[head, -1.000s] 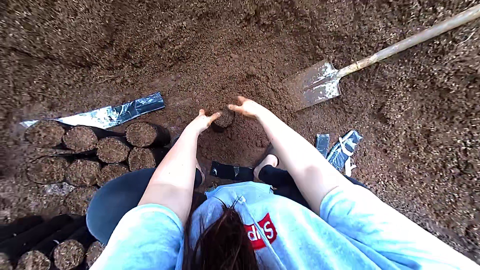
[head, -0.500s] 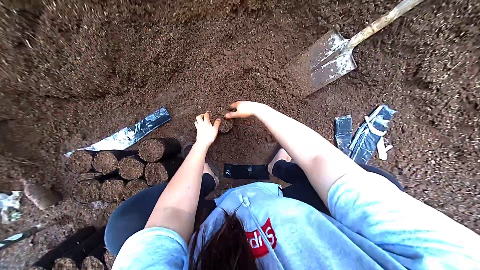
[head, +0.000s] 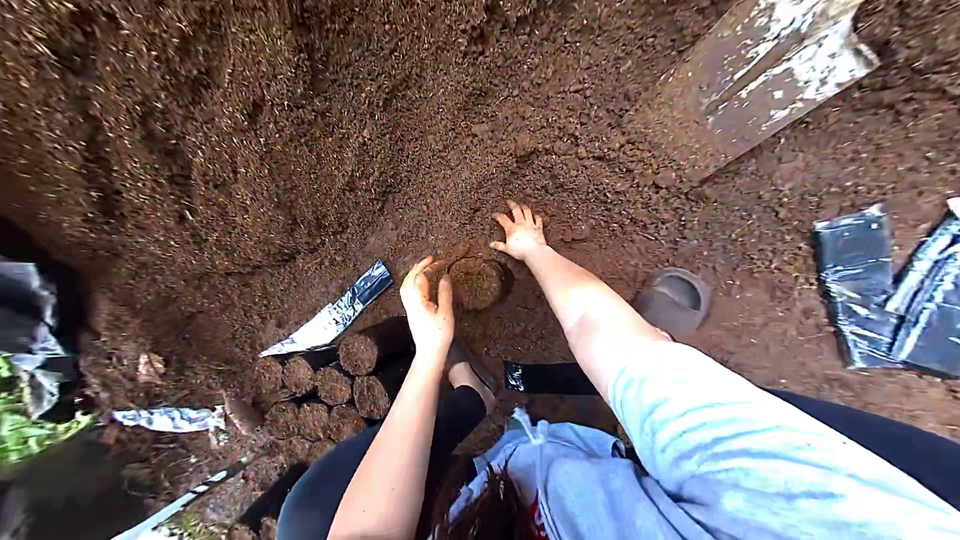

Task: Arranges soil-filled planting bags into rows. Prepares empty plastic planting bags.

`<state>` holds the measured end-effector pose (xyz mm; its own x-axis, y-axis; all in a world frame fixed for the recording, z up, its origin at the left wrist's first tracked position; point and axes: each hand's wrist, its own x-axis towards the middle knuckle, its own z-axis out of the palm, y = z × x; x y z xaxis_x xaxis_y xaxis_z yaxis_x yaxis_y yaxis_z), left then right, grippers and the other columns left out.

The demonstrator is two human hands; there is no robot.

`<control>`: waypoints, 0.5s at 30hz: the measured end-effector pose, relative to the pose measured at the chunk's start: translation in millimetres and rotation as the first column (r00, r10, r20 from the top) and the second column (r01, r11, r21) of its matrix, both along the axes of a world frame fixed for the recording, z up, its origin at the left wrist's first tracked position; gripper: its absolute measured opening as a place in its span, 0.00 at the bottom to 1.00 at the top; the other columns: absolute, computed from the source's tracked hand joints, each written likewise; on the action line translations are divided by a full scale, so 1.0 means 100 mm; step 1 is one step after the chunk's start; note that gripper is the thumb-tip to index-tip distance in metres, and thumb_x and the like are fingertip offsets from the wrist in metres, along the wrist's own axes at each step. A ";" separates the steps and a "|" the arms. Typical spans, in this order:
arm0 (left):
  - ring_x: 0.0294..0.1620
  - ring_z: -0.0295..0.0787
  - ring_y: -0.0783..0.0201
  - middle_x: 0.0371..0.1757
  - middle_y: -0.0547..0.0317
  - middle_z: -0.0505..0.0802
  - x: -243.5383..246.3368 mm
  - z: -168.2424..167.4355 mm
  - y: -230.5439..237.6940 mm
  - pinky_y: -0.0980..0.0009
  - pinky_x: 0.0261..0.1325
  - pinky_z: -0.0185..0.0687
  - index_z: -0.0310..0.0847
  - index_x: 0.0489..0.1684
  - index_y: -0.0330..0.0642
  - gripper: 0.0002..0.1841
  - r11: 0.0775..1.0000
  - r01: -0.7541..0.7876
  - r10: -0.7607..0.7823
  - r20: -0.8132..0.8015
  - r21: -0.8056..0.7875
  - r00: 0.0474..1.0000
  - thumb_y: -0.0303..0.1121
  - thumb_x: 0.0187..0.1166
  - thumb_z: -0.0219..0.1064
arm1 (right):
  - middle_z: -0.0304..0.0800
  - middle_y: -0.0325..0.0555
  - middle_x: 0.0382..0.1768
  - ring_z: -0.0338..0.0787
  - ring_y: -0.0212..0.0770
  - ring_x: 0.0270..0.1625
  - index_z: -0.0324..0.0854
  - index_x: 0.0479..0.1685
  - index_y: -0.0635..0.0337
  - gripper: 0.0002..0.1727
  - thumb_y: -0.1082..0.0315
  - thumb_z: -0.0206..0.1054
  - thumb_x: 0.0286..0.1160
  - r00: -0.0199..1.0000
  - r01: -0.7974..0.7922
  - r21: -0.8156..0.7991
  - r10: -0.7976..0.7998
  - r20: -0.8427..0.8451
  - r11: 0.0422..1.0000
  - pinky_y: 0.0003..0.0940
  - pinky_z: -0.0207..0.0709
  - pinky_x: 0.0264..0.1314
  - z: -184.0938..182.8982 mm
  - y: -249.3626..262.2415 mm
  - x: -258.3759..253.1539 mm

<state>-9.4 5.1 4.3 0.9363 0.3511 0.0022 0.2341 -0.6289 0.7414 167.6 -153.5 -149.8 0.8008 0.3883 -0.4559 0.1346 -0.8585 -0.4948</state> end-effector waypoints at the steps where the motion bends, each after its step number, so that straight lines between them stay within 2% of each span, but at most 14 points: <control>1: 0.84 0.72 0.57 0.79 0.51 0.83 -0.05 0.06 0.07 0.55 0.88 0.65 0.81 0.70 0.37 0.17 0.995 -0.083 0.080 -0.049 -0.057 0.996 0.33 0.88 0.57 | 0.53 0.56 0.92 0.50 0.68 0.92 0.69 0.86 0.41 0.35 0.48 0.71 0.78 1.000 0.014 0.026 -0.014 0.002 1.000 0.76 0.52 0.83 -0.04 0.03 -0.05; 2: 0.82 0.76 0.58 0.78 0.50 0.84 -0.10 0.10 0.12 0.56 0.85 0.69 0.79 0.72 0.37 0.17 0.981 -0.162 0.152 -0.099 -0.104 0.983 0.32 0.89 0.57 | 0.61 0.58 0.88 0.58 0.69 0.89 0.74 0.83 0.45 0.30 0.54 0.70 0.80 0.999 0.051 0.071 -0.049 -0.017 0.996 0.72 0.60 0.80 -0.08 0.03 -0.11; 3: 0.79 0.79 0.58 0.76 0.48 0.85 -0.12 0.10 0.16 0.57 0.82 0.72 0.78 0.72 0.37 0.17 0.962 -0.228 0.208 -0.139 -0.150 0.968 0.31 0.90 0.56 | 0.66 0.60 0.85 0.64 0.68 0.86 0.78 0.79 0.49 0.27 0.60 0.70 0.79 0.989 0.137 0.155 -0.127 -0.071 0.978 0.68 0.65 0.80 -0.10 0.01 -0.16; 4: 0.76 0.82 0.57 0.75 0.46 0.86 -0.11 0.09 0.19 0.57 0.79 0.75 0.77 0.73 0.36 0.17 0.940 -0.284 0.251 -0.180 -0.187 0.951 0.31 0.91 0.56 | 0.72 0.61 0.80 0.70 0.64 0.82 0.81 0.74 0.55 0.24 0.65 0.70 0.77 0.960 0.269 0.284 -0.234 -0.151 0.920 0.64 0.69 0.79 -0.07 -0.01 -0.14; 5: 0.71 0.85 0.57 0.72 0.43 0.86 -0.11 0.07 0.21 0.58 0.76 0.77 0.76 0.74 0.34 0.18 0.922 -0.324 0.273 -0.236 -0.213 0.932 0.31 0.92 0.56 | 0.77 0.62 0.75 0.77 0.59 0.77 0.81 0.70 0.60 0.21 0.68 0.69 0.77 0.907 0.414 0.433 -0.320 -0.276 0.801 0.58 0.73 0.77 0.00 -0.05 -0.11; 6: 0.66 0.87 0.56 0.68 0.41 0.88 -0.11 0.04 0.21 0.58 0.72 0.79 0.75 0.73 0.32 0.18 0.910 -0.346 0.269 -0.312 -0.228 0.911 0.33 0.92 0.56 | 0.81 0.60 0.71 0.82 0.52 0.72 0.79 0.69 0.63 0.20 0.69 0.66 0.80 0.835 0.544 0.546 -0.346 -0.428 0.638 0.51 0.78 0.73 0.11 -0.08 -0.10; 8: 0.60 0.90 0.50 0.61 0.37 0.90 -0.12 0.00 0.16 0.53 0.67 0.84 0.74 0.71 0.29 0.23 0.908 -0.326 0.158 -0.506 -0.263 0.848 0.44 0.95 0.53 | 0.84 0.50 0.61 0.86 0.41 0.55 0.76 0.71 0.59 0.19 0.65 0.55 0.86 0.716 0.693 0.626 -0.237 -0.657 0.358 0.40 0.83 0.56 0.50 -0.09 -0.13; 10: 0.55 0.92 0.49 0.57 0.39 0.91 -0.14 0.00 0.02 0.52 0.63 0.84 0.74 0.71 0.30 0.30 0.901 -0.293 0.026 -0.634 -0.320 0.773 0.53 0.94 0.50 | 0.86 0.45 0.53 0.88 0.38 0.45 0.75 0.73 0.55 0.22 0.57 0.46 0.91 0.648 0.753 0.617 -0.099 -0.755 0.227 0.38 0.85 0.48 0.99 0.00 -0.19; 12: 0.51 0.92 0.51 0.52 0.42 0.92 -0.14 -0.08 -0.09 0.52 0.60 0.84 0.75 0.69 0.31 0.31 0.900 -0.272 -0.033 -0.674 -0.342 0.738 0.56 0.93 0.50 | 0.86 0.43 0.46 0.87 0.38 0.41 0.76 0.69 0.56 0.22 0.54 0.43 0.93 0.671 0.721 0.653 -0.002 -0.741 0.233 0.37 0.86 0.46 1.35 0.13 -0.31; 13: 0.51 0.92 0.51 0.52 0.42 0.93 -0.13 -0.12 -0.12 0.51 0.60 0.84 0.75 0.68 0.32 0.32 0.904 -0.256 -0.046 -0.675 -0.341 0.737 0.57 0.93 0.49 | 0.86 0.42 0.43 0.87 0.37 0.40 0.76 0.64 0.57 0.21 0.56 0.43 0.92 0.728 0.653 0.701 0.018 -0.685 0.286 0.36 0.85 0.46 1.46 0.20 -0.38; 15: 0.50 0.92 0.50 0.50 0.41 0.92 -0.11 -0.18 -0.13 0.49 0.60 0.85 0.74 0.70 0.34 0.29 0.922 -0.212 -0.058 -0.658 -0.324 0.751 0.54 0.95 0.46 | 0.86 0.44 0.39 0.86 0.35 0.39 0.78 0.55 0.65 0.20 0.61 0.44 0.88 0.885 0.373 0.788 0.067 -0.460 0.489 0.36 0.83 0.46 1.57 0.26 -0.48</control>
